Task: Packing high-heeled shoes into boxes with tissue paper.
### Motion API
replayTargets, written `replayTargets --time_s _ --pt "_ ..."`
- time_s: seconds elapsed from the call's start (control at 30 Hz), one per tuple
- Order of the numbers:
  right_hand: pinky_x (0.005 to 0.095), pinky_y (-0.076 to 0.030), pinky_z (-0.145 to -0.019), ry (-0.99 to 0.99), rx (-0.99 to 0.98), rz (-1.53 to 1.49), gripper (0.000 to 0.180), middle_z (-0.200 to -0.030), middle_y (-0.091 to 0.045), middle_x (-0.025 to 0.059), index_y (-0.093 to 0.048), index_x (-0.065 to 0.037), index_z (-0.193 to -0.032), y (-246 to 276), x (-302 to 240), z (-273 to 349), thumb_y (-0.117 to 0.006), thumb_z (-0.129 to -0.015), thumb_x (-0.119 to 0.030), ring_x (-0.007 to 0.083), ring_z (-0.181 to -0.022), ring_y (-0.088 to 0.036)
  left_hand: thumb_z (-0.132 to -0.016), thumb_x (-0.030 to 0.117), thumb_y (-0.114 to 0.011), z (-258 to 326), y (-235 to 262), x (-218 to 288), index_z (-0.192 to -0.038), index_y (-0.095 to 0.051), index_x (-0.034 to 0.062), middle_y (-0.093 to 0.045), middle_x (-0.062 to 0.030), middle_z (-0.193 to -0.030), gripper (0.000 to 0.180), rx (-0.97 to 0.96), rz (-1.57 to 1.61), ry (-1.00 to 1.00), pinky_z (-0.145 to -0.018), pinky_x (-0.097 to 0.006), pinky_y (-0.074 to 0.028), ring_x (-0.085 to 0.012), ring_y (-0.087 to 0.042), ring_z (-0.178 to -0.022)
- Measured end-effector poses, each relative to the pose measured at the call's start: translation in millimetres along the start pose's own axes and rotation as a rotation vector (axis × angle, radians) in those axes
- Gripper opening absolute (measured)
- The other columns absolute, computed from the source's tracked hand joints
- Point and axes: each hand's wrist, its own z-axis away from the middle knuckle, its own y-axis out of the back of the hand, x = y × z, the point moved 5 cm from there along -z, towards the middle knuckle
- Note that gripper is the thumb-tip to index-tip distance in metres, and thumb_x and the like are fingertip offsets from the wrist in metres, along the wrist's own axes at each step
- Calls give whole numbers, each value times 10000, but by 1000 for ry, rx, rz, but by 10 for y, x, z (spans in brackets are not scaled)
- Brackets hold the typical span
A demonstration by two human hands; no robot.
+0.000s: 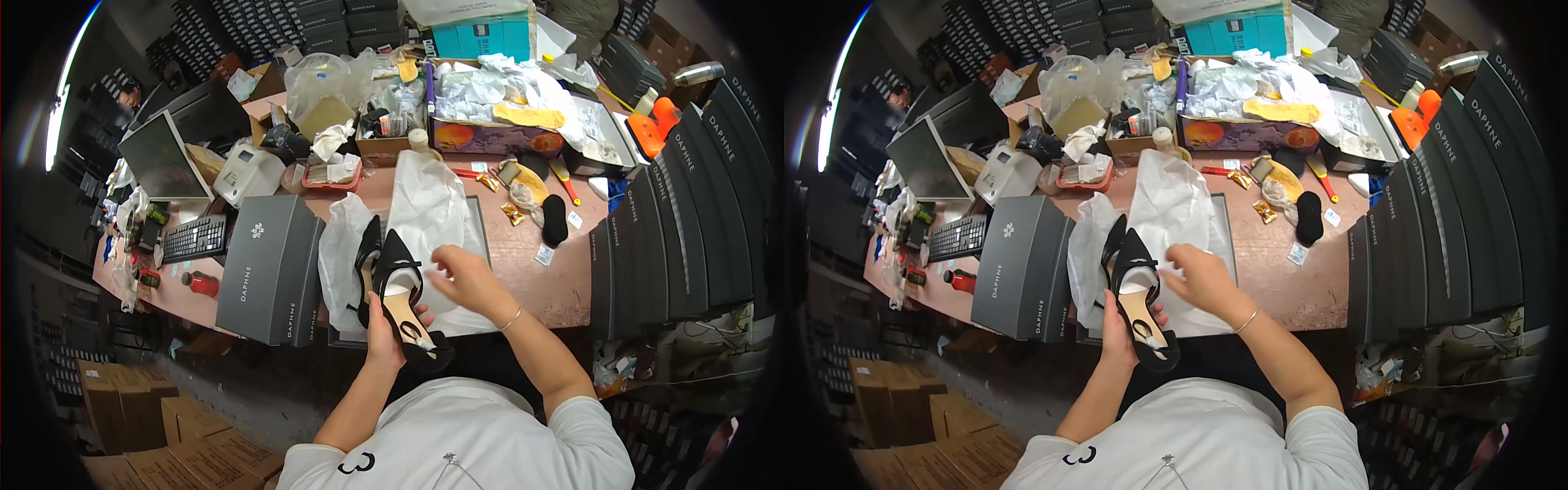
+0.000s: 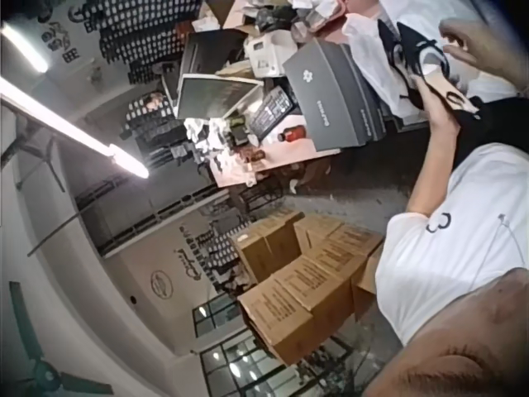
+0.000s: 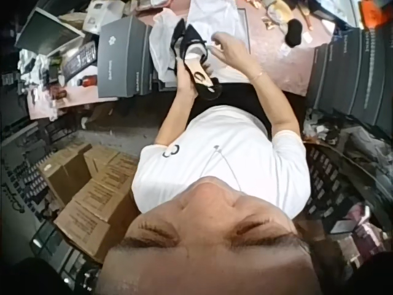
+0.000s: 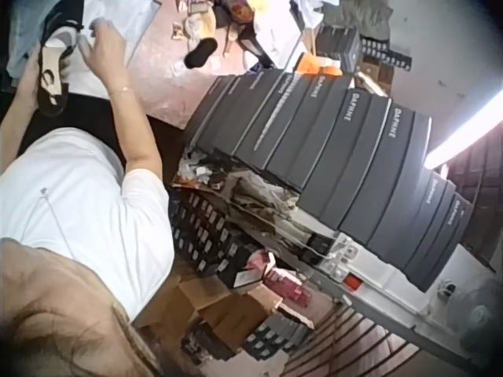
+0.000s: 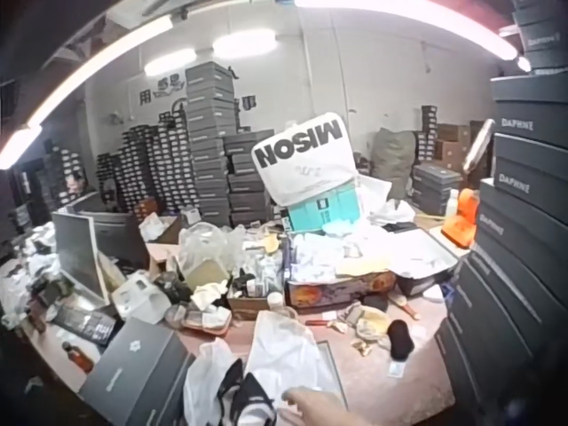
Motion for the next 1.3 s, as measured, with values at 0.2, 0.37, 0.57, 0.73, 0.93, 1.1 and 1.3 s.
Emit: replayTargets --time_s 0.2,0.37,0.57,0.73,0.93,1.1,1.3 --pt "416 -452 -562 260 25 103 196 -686 -514 102 -493 -69 -740 -148 -329 180 -669 -653 -81 305 -631 -560 -970 577 -299 46 -95 -54 -1176 -545 70 -600 -39 -905 600 95 -21 -68 -655 -363 -532 -167 -578 -777" --pt "415 -479 -590 42 -29 448 106 -725 -549 116 -516 -64 -820 -202 516 175 -589 -745 -84 315 -655 -596 -951 620 -276 -23 9 161 -1098 -546 63 -598 -106 -819 636 -26 72 6 -640 -372 -545 -244 -614 -695" --pt "433 -498 -654 51 -320 400 85 -835 -618 123 -553 -55 -852 -304 431 109 -542 -837 -137 325 -768 -639 -947 628 -281 -7 8 161 -1212 -506 44 -577 -95 -1068 680 -10 39 -81 -827 -462 -532 -253 -593 -985" --pt "330 -432 -609 482 -247 406 72 -725 -567 35 -552 -95 -798 -380 -377 74 -580 -772 -157 188 -664 -612 -958 618 -250 124 -193 -59 -1339 -415 96 -517 -80 -1251 667 -58 -70 -102 -879 -466 -490 -236 -522 -1137" --pt "320 -388 -580 546 -127 309 113 -662 -518 23 -534 -103 -760 -337 -417 294 -621 -724 -166 180 -601 -563 -950 628 -287 119 48 -117 -1177 -525 111 -569 -44 -963 612 69 -72 -104 -705 -367 -528 -193 -571 -859" --pt "383 -431 -649 270 105 452 243 -823 -579 88 -580 -55 -933 45 72 357 -655 -706 -102 260 -730 -569 -890 721 -296 -64 210 200 -1107 -544 67 -560 -76 -735 732 119 28 -38 -576 -384 -524 -235 -581 -627" --pt "558 -299 -986 141 -96 -488 313 -1108 -539 235 -527 -37 -1159 -544 -314 328 -483 -923 -239 415 -1081 -482 -936 665 -247 -5 -91 59 -1291 -468 69 -566 -99 -1180 728 20 -59 -212 -971 -374 -433 -240 -549 -1098"
